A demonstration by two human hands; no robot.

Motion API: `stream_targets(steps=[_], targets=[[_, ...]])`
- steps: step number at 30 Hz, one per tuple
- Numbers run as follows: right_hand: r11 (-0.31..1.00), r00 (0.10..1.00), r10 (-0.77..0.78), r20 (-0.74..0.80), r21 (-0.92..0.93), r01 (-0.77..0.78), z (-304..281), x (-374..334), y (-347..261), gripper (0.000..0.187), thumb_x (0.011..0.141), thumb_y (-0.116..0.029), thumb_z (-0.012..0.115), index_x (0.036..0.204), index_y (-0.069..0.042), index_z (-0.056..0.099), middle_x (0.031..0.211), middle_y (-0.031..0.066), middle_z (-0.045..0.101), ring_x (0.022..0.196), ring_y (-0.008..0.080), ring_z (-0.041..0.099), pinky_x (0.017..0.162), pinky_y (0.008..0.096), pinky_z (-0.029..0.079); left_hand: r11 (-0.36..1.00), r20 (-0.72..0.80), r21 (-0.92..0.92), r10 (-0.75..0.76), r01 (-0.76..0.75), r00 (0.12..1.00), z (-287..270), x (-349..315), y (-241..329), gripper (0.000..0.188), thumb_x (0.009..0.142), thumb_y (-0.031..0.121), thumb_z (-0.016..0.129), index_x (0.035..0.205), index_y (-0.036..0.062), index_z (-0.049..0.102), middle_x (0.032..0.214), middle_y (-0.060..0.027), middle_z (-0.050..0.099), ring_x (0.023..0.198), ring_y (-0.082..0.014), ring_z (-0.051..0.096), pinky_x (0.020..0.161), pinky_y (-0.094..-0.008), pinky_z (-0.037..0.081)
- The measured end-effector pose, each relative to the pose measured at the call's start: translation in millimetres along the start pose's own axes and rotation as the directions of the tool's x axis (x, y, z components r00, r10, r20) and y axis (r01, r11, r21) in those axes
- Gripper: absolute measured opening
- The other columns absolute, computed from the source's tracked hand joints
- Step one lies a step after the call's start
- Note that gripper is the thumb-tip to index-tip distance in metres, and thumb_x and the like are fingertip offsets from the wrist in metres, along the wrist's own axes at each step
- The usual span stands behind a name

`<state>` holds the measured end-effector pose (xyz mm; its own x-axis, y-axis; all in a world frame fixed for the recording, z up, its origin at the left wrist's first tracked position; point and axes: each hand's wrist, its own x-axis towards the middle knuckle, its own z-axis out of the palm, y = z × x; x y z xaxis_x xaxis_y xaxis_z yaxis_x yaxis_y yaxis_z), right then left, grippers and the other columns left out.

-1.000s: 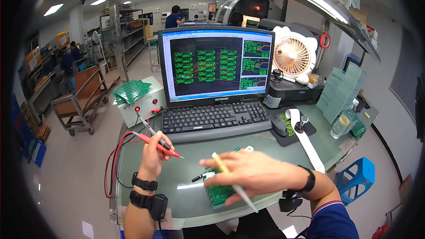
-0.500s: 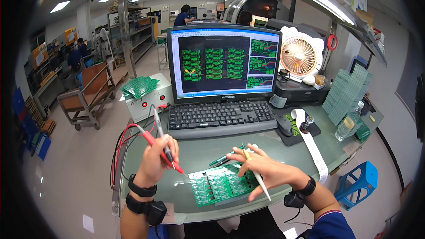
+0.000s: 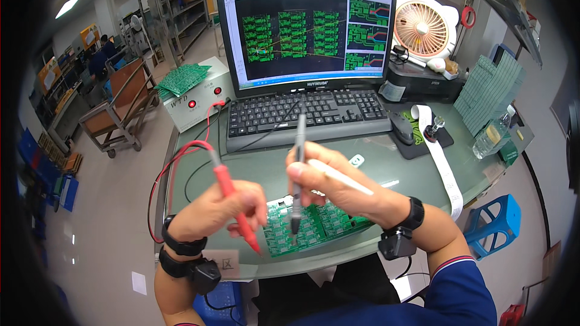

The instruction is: Using a multimeter or probe to test points on a series of green circuit boards.

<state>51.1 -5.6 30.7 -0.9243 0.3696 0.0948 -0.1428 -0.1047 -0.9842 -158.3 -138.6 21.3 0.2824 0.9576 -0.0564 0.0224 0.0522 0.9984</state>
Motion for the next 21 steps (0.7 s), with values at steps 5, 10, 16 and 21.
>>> stream_targets(steps=[5, 10, 16, 21], targets=[[0.993, 0.997, 0.064, -0.046, -0.093, -0.068, -24, -7, 2, 0.023, 0.091, -0.025, 0.067, 0.088, -0.009, 0.051, 0.073, -0.0017, 0.055, 0.061, 0.0032, 0.054, 0.049, 0.018, 0.041, 0.979, -0.319, -0.156, 0.074, -0.13, 0.945, -21, -9, -17, 0.039, 0.093, 0.042, 0.06, 0.09, 0.0038, 0.053, 0.071, -0.0026, 0.055, 0.05, -0.0079, 0.052, 0.042, -0.0196, 0.038], [0.986, 0.985, 0.152, 0.086, 0.049, -0.157, -23, -22, 9, 0.019, 0.092, -0.018, 0.066, 0.09, -0.003, 0.055, 0.08, 0.0062, 0.064, 0.069, 0.0091, 0.063, 0.059, 0.0217, 0.05, 0.951, -0.312, -0.282, 0.035, -0.127, 0.95, -21, -5, -37, 0.028, 0.079, 0.011, 0.071, 0.089, 0.0073, 0.044, 0.084, -0.005, 0.049, 0.059, -0.0136, 0.058, 0.041, -0.0222, 0.046], [0.984, 0.979, 0.169, 0.11, -0.073, -0.162, -12, -32, 19, 0.019, 0.093, -0.019, 0.065, 0.094, -0.001, 0.057, 0.087, 0.006, 0.066, 0.076, 0.0089, 0.064, 0.065, 0.0227, 0.052, 0.924, -0.223, -0.376, -0.021, -0.066, 0.975, -13, -15, -37, 0.035, 0.075, -0.002, 0.069, 0.087, 0.0081, 0.038, 0.087, -0.007, 0.046, 0.071, -0.0197, 0.063, 0.05, -0.0288, 0.057], [0.969, 0.986, 0.112, 0.121, -0.234, -0.081, -15, -31, 22, 0.022, 0.093, -0.022, 0.065, 0.095, -0.001, 0.058, 0.084, 0.0035, 0.064, 0.075, 0.0079, 0.063, 0.064, 0.0231, 0.051, 0.9, -0.108, -0.435, -0.01, -0.038, 0.994, -5, -19, -37, 0.034, 0.078, -0.005, 0.07, 0.09, 0.0062, 0.04, 0.093, -0.0066, 0.047, 0.085, -0.0146, 0.061, 0.062, -0.0281, 0.057]])
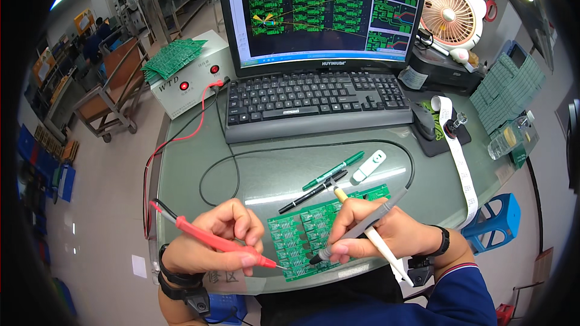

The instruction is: Using a multimeter or probe to test points on a series of green circuit boards.

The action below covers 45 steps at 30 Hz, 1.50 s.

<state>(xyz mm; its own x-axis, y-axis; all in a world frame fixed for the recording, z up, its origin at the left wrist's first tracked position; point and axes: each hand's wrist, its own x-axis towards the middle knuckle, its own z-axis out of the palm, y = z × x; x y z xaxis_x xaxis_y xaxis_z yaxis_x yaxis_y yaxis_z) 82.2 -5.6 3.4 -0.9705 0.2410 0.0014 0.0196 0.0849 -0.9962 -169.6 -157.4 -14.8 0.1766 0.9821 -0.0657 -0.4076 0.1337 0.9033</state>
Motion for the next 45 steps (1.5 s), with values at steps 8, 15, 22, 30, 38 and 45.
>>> stream_targets(steps=[8, 15, 22, 30, 38, 45], targets=[[1.0, 1.0, 0.006, -0.02, -0.028, -0.007, 0, 0, -1, 0.022, 0.093, -0.023, 0.065, 0.095, -0.001, 0.059, 0.083, 0.0029, 0.062, 0.074, 0.0078, 0.063, 0.062, 0.0232, 0.049, 0.996, 0.044, 0.087, 0.025, -0.028, 0.999, 6, 3, -7, 0.034, 0.08, -0.006, 0.069, 0.092, 0.0081, 0.041, 0.095, -0.0055, 0.05, 0.085, -0.0093, 0.053, 0.076, -0.0254, 0.046], [0.995, 0.999, 0.008, -0.033, -0.097, -0.011, 1, 0, -2, 0.023, 0.091, -0.024, 0.067, 0.093, -0.002, 0.061, 0.082, 0.0022, 0.063, 0.073, 0.0087, 0.064, 0.062, 0.024, 0.049, 0.989, -0.022, 0.144, -0.02, 0.023, 1.0, 12, 5, -10, 0.038, 0.077, -0.009, 0.069, 0.089, 0.0087, 0.038, 0.091, -0.0071, 0.05, 0.082, -0.0136, 0.057, 0.073, -0.0306, 0.05], [0.99, 1.0, 0.004, -0.031, -0.141, -0.009, 1, 0, -2, 0.023, 0.091, -0.024, 0.067, 0.093, -0.002, 0.061, 0.084, 0.0031, 0.063, 0.073, 0.0097, 0.063, 0.062, 0.0248, 0.049, 0.985, -0.03, 0.173, 0.022, -0.016, 0.999, 12, 6, -11, 0.038, 0.077, -0.008, 0.069, 0.089, 0.009, 0.037, 0.091, -0.0071, 0.05, 0.081, -0.0127, 0.057, 0.072, -0.0288, 0.049], [0.988, 0.999, -0.036, -0.028, -0.148, 0.032, 2, 1, 0, 0.023, 0.09, -0.023, 0.068, 0.091, -0.001, 0.061, 0.083, 0.0036, 0.062, 0.072, 0.0102, 0.062, 0.06, 0.0252, 0.049, 0.984, -0.052, 0.178, 0.026, -0.016, 0.998, 13, 7, -13, 0.037, 0.078, -0.007, 0.069, 0.088, 0.0088, 0.038, 0.091, -0.0067, 0.05, 0.08, -0.0117, 0.056, 0.071, -0.027, 0.047], [0.986, 0.997, -0.059, -0.043, -0.161, 0.051, 3, 1, 2, 0.022, 0.089, -0.022, 0.07, 0.089, -0.002, 0.061, 0.08, 0.003, 0.06, 0.069, 0.0101, 0.059, 0.058, 0.0257, 0.046, 0.977, -0.034, 0.212, 0.037, -0.029, 0.999, 13, 7, -13, 0.035, 0.078, -0.006, 0.069, 0.086, 0.0089, 0.038, 0.09, -0.0059, 0.049, 0.08, -0.0112, 0.054, 0.07, -0.0263, 0.046], [0.976, 0.992, -0.119, -0.041, -0.191, 0.109, 3, 2, 4, 0.021, 0.089, -0.02, 0.07, 0.089, -0.001, 0.061, 0.079, 0.0026, 0.059, 0.067, 0.0101, 0.058, 0.056, 0.0261, 0.045, 0.979, -0.023, 0.201, 0.025, -0.02, 0.999, 12, 8, -13, 0.035, 0.078, -0.007, 0.069, 0.085, 0.0086, 0.039, 0.09, -0.0062, 0.049, 0.08, -0.0113, 0.053, 0.069, -0.0269, 0.046]])
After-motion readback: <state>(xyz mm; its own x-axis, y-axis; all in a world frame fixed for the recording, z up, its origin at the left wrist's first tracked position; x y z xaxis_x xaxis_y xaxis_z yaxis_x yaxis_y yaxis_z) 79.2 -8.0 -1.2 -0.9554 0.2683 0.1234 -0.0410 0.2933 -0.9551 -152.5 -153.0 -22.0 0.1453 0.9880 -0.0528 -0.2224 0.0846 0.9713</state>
